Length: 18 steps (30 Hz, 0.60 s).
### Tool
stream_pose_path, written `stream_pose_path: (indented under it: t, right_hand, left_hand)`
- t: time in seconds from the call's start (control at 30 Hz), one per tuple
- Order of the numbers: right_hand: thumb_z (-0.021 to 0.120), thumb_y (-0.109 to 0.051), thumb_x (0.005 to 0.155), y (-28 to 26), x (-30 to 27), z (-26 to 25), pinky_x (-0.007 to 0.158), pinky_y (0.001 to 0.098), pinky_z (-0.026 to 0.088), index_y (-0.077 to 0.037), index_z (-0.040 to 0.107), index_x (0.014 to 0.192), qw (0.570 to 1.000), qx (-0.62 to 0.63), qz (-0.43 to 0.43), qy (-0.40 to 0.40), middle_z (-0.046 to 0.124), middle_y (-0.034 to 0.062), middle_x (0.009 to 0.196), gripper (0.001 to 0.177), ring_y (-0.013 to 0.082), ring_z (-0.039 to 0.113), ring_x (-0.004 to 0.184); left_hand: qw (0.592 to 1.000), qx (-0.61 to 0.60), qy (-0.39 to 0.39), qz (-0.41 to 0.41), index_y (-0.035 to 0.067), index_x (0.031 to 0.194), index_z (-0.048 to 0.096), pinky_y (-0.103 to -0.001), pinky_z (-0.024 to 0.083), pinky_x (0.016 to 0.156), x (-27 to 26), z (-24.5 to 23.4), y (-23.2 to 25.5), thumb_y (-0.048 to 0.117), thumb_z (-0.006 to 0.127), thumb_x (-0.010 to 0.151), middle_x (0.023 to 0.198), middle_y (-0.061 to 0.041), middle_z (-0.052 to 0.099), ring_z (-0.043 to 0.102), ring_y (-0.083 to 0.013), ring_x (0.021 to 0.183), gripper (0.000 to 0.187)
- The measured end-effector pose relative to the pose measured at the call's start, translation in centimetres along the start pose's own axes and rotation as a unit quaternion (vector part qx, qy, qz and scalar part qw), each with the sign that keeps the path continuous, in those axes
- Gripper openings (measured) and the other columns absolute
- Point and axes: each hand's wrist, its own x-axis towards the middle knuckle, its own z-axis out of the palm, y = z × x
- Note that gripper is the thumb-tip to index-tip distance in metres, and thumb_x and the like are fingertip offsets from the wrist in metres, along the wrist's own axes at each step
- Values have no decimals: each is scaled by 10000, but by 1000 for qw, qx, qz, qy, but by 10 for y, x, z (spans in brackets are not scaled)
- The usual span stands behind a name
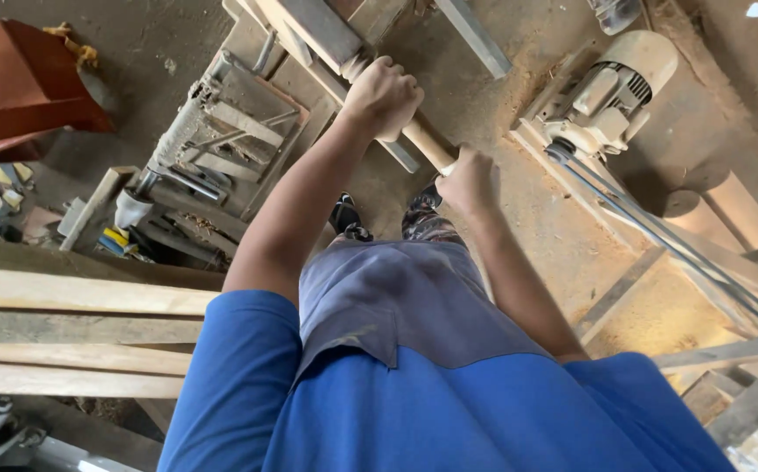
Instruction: The person sands the turned wooden legs of a table using a piece of sandpaper. They hold the sandpaper in their right hand and rub it up and down the length of the legs to smooth the surface.
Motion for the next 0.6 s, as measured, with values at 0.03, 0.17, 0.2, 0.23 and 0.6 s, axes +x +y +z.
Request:
stream_pose_path:
  t: [0.03, 0.17, 0.2, 0.23, 0.6]
  right_hand:
    - [785, -83, 743, -5, 3, -21, 659, 354, 612, 12, 710, 973, 987, 51, 46, -144, 777, 167, 920, 260, 264, 758, 782]
    - [747, -42, 711, 44, 46, -21, 604, 247, 562, 84, 666, 1007, 751, 410, 53, -515, 700, 186, 827, 332, 218, 695, 698]
    - [747, -42, 711, 32, 44, -23, 604, 247, 562, 84, 666, 1007, 756, 412, 47, -506, 700, 186, 827, 332, 218, 695, 698]
    - [785, -181, 736, 25, 33, -22, 734, 249, 575, 4, 709, 1060, 845, 322, 46, -425, 750, 125, 905, 380, 179, 731, 807]
    - [747, -206, 663, 19, 21, -8, 689, 336, 600, -59, 760, 1095, 979, 56, -4, -197, 793, 117, 930, 457, 235, 765, 827]
  left_hand:
    - [1000, -7, 8, 8, 209, 898, 731, -334, 489, 789, 2, 2, 3, 240, 684, 889, 832, 2, 743, 687, -202, 806, 57]
    - [1000, -2, -25, 11, 246, 872, 731, -315, 499, 799, 4, -11, 9, 352, 729, 931, 802, 35, 725, 685, -166, 795, 122]
    - [1000, 6, -19, 13, 246, 872, 731, -315, 499, 799, 8, -9, -3, 352, 729, 931, 802, 35, 725, 685, -166, 795, 122]
    - [999, 33, -22, 8, 256, 953, 710, -351, 535, 805, 5, -3, -4, 411, 721, 920, 815, 42, 724, 696, -173, 780, 159]
    - [999, -5, 44, 27, 243, 913, 735, -338, 499, 853, -5, 11, -7, 279, 713, 832, 852, 30, 741, 705, -207, 828, 91]
